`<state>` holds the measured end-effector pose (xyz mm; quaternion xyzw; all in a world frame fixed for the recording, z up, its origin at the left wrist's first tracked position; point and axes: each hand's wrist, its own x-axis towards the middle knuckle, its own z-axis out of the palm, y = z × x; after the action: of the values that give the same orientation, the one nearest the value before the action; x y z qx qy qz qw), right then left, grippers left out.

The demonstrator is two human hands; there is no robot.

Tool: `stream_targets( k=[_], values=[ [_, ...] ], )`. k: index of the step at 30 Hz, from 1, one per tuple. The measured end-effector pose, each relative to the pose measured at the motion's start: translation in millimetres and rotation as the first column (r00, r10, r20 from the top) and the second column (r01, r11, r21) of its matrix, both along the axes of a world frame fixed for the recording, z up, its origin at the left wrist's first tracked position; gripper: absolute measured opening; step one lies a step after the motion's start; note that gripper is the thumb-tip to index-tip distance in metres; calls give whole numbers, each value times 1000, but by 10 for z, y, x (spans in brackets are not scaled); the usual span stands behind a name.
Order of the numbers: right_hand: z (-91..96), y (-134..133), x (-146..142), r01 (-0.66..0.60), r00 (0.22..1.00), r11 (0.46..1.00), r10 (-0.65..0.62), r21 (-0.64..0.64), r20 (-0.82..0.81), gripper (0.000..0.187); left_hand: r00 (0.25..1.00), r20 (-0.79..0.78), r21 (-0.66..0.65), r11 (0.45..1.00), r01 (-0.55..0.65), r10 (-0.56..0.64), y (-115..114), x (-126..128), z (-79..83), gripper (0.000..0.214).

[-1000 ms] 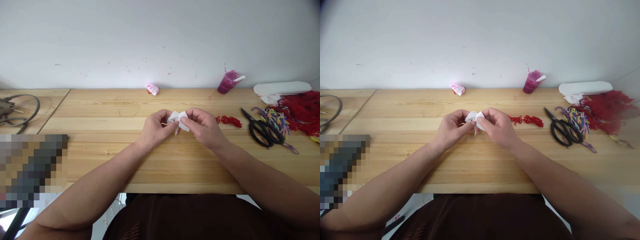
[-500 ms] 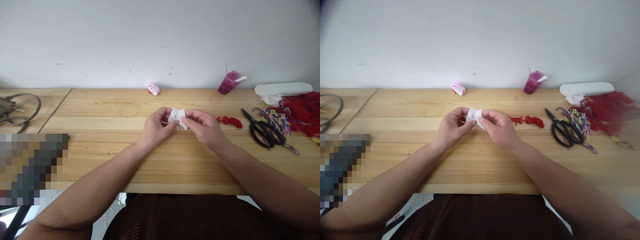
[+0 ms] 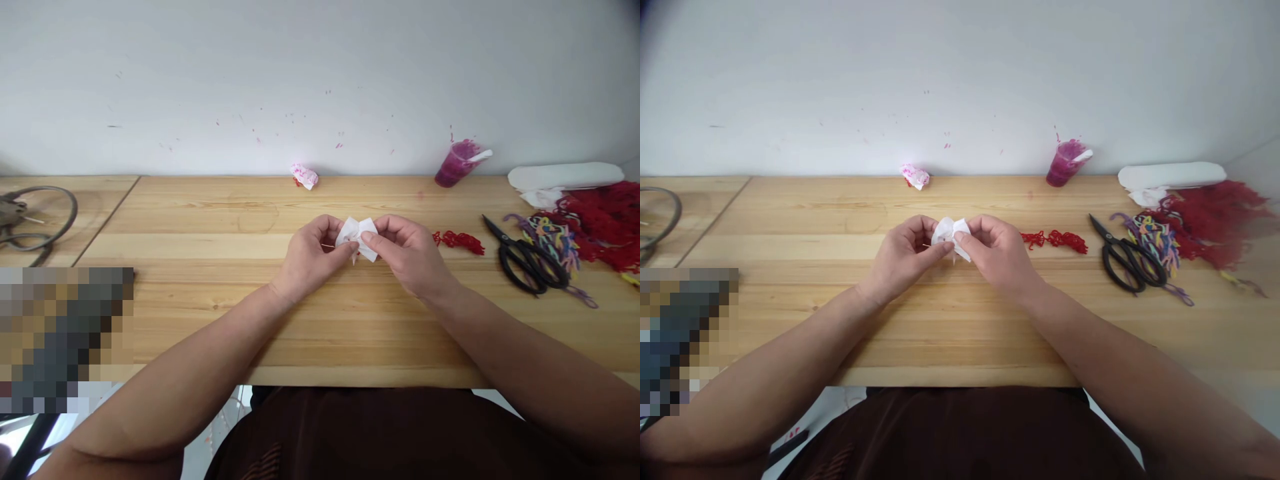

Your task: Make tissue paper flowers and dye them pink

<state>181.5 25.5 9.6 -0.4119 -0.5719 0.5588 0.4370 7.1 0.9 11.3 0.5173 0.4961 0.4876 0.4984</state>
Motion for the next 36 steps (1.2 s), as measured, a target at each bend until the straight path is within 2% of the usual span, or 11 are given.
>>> stream_targets(
  k=[5,12,19,26,36],
  values=[
    [0,-2,-1,6,1000,1000,-6,-15,9,19,999,-33,-25,999,30,-31,-25,-11,18,22],
    [3,-13,5,30,999,1000,-30,2,44,21,986,-167,36,999,-18,24,-43,-16,21,20],
    [12,-4,8,19,999,1000,-19,-3,26,22,999,-40,-36,999,-2,1,-37,-5,48,14],
    [26,-12,-4,-3,999,1000,2,29,46,22,1000,3,-11,999,31,-31,-40,-3,24,21],
    [73,-45,-17,6,996,1000,-8,30,86,23,996,-89,-21,1000,-19,17,-31,-5,49,18]
  ],
)
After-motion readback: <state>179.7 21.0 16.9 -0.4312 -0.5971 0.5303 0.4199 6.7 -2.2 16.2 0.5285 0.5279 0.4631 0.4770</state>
